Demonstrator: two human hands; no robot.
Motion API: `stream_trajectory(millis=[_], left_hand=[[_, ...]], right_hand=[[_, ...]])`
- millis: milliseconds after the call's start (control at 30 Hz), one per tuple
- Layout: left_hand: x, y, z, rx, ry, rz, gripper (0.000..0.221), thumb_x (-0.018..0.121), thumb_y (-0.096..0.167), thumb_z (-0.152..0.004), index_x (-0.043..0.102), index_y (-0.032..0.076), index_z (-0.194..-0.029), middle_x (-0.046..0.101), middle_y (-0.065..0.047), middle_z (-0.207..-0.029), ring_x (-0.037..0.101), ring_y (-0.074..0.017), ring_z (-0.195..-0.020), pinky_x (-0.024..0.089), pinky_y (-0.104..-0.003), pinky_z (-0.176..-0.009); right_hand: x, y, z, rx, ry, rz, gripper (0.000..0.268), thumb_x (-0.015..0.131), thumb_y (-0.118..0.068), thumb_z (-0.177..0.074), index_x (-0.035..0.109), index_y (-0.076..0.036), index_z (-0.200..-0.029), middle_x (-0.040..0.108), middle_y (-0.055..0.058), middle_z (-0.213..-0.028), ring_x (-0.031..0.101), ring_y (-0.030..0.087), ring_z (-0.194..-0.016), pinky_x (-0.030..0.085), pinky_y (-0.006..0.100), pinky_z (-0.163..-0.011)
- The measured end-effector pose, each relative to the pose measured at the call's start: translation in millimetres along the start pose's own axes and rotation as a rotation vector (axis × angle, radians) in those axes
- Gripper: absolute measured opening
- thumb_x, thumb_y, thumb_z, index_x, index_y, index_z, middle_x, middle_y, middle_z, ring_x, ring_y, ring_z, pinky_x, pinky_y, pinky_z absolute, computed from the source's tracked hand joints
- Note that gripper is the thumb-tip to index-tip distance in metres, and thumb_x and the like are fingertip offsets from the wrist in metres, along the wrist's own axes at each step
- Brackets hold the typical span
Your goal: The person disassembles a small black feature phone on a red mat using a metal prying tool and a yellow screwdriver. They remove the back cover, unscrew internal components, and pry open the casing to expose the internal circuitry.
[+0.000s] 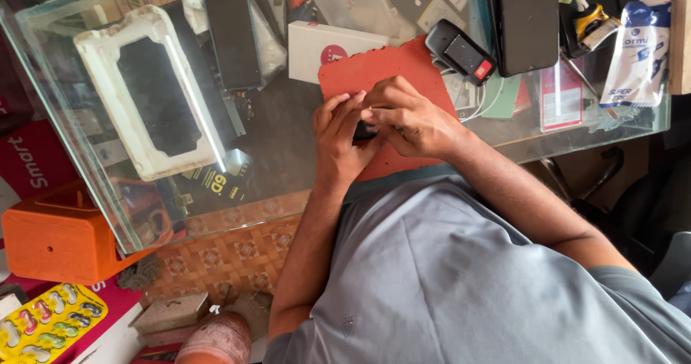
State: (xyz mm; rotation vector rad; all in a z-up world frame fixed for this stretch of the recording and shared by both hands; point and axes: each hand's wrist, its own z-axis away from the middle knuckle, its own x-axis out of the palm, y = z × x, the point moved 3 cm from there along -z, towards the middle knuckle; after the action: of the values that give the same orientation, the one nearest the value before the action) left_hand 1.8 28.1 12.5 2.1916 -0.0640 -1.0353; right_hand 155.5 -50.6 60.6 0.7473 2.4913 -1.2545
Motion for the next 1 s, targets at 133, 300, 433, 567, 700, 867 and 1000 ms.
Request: stream_trajectory(millis=[133, 300, 433, 567, 700, 867, 1000], left_hand=[[0, 0, 1, -0.014, -0.02, -0.006, 0.053, 0.094, 0.032, -0.078, 0.067, 0.01, -0.119, 0.067, -0.002, -0.134, 0.057, -0.0258, -0.129, 0.043, -0.045, -0.109], [0, -1, 2, -0.017, -0.019, 0.011, 0.057, 0.094, 0.039, -0.079, 0.067, 0.008, -0.12, 0.066, -0.002, -0.133, 0.057, -0.0256, -0.129, 0.043, -0.044, -0.109], [2, -3, 3, -0.017, -0.012, 0.008, 0.06, 0.094, 0.04, -0.079, 0.067, 0.007, -0.122, 0.066, -0.002, -0.133, 0.056, -0.0262, -0.129, 0.043, -0.044, -0.108], [5, -8, 5, -0.01, -0.019, -0.025, 0.053, 0.092, 0.036, -0.081, 0.065, 0.01, -0.119, 0.067, -0.001, -0.136, 0.058, -0.0236, -0.131, 0.044, -0.044, -0.11], [4, -6, 5, -0.018, -0.006, -0.004, 0.062, 0.092, 0.041, -0.081, 0.065, 0.009, -0.126, 0.067, -0.003, -0.133, 0.057, -0.0248, -0.128, 0.044, -0.044, -0.108], [2, -6, 4, -0.045, -0.013, 0.023, 0.065, 0.091, 0.042, -0.082, 0.064, 0.007, -0.13, 0.067, -0.001, -0.132, 0.057, -0.0245, -0.13, 0.044, -0.045, -0.109], [3, -6, 3, -0.034, -0.009, -0.002, 0.063, 0.091, 0.041, -0.082, 0.063, 0.007, -0.127, 0.067, -0.004, -0.133, 0.057, -0.0249, -0.13, 0.044, -0.045, -0.108]], right_hand=[[7, 6, 9, 0.189, 0.041, 0.048, 0.06, 0.074, 0.015, -0.092, 0.056, -0.016, -0.139, 0.063, 0.011, -0.103, 0.07, 0.024, -0.086, 0.059, 0.033, -0.07], [4, 12, 17, 0.184, -0.046, 0.003, 0.059, 0.067, 0.019, -0.088, 0.06, -0.017, -0.134, 0.067, 0.011, -0.105, 0.072, 0.025, -0.09, 0.06, 0.033, -0.072], [-4, 8, 1, 0.166, -0.096, -0.145, 0.061, 0.054, 0.023, -0.085, 0.056, -0.012, -0.134, 0.068, 0.018, -0.118, 0.072, 0.03, -0.1, 0.061, 0.033, -0.077], [4, -2, -4, 0.085, 0.0, 0.081, 0.055, 0.075, 0.011, -0.086, 0.059, -0.013, -0.133, 0.06, 0.018, -0.107, 0.064, 0.033, -0.094, 0.058, 0.036, -0.075], [12, 9, 14, 0.257, -0.015, 0.162, 0.055, 0.073, 0.017, -0.089, 0.066, -0.015, -0.132, 0.064, 0.01, -0.101, 0.066, 0.024, -0.084, 0.056, 0.035, -0.068], [9, 4, 12, 0.206, -0.069, 0.015, 0.059, 0.063, 0.021, -0.087, 0.06, -0.014, -0.134, 0.066, 0.012, -0.114, 0.07, 0.028, -0.097, 0.059, 0.034, -0.077], [3, -3, -2, 0.108, -0.025, 0.068, 0.057, 0.07, 0.011, -0.082, 0.054, -0.011, -0.132, 0.061, 0.019, -0.114, 0.065, 0.037, -0.1, 0.056, 0.041, -0.08]])
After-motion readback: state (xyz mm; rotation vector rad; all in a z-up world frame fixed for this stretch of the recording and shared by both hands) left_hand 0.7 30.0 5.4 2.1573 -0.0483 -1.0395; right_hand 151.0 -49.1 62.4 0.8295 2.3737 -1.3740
